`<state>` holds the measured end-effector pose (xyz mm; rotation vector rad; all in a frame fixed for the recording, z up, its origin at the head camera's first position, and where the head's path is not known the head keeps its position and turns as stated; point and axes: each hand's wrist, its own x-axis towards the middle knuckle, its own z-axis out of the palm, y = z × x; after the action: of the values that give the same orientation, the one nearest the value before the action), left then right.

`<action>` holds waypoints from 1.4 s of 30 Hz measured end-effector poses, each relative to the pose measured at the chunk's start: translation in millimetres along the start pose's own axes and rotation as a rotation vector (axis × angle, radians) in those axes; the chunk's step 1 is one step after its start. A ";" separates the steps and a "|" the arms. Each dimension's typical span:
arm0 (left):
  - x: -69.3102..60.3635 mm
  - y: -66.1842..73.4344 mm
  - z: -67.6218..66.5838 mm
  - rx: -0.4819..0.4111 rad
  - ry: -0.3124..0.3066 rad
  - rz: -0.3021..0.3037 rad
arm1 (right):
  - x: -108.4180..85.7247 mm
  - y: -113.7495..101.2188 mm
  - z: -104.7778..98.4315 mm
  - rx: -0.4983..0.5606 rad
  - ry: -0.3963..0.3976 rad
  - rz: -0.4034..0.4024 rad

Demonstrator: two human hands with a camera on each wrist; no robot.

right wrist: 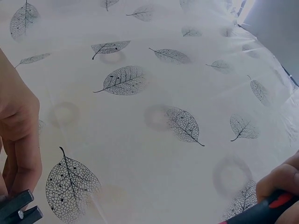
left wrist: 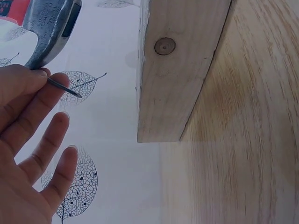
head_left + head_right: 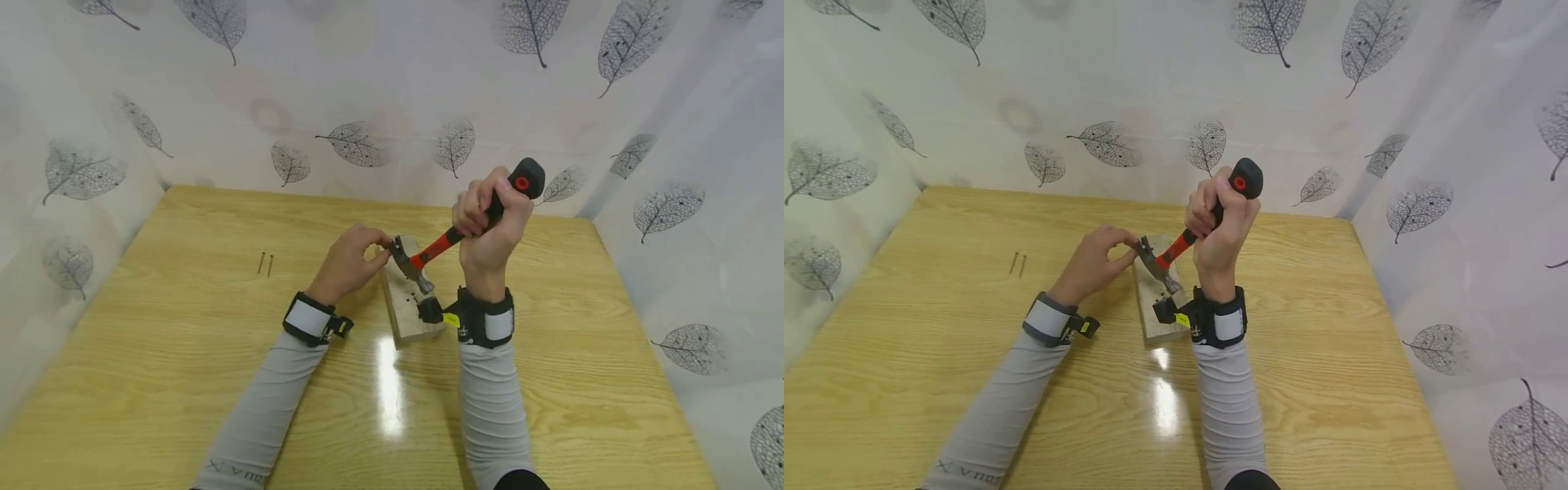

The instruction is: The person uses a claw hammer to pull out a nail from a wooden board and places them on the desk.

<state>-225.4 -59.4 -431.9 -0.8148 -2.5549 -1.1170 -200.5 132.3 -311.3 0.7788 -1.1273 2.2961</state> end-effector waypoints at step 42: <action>-2.6 -2.3 -10.9 -0.114 -0.228 -0.066 | 3.8 -3.9 -5.1 -0.018 0.064 0.090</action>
<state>-224.7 -69.7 -427.0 -0.9410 -2.7415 -1.2656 -202.3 139.2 -309.2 0.6556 -1.1744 2.3635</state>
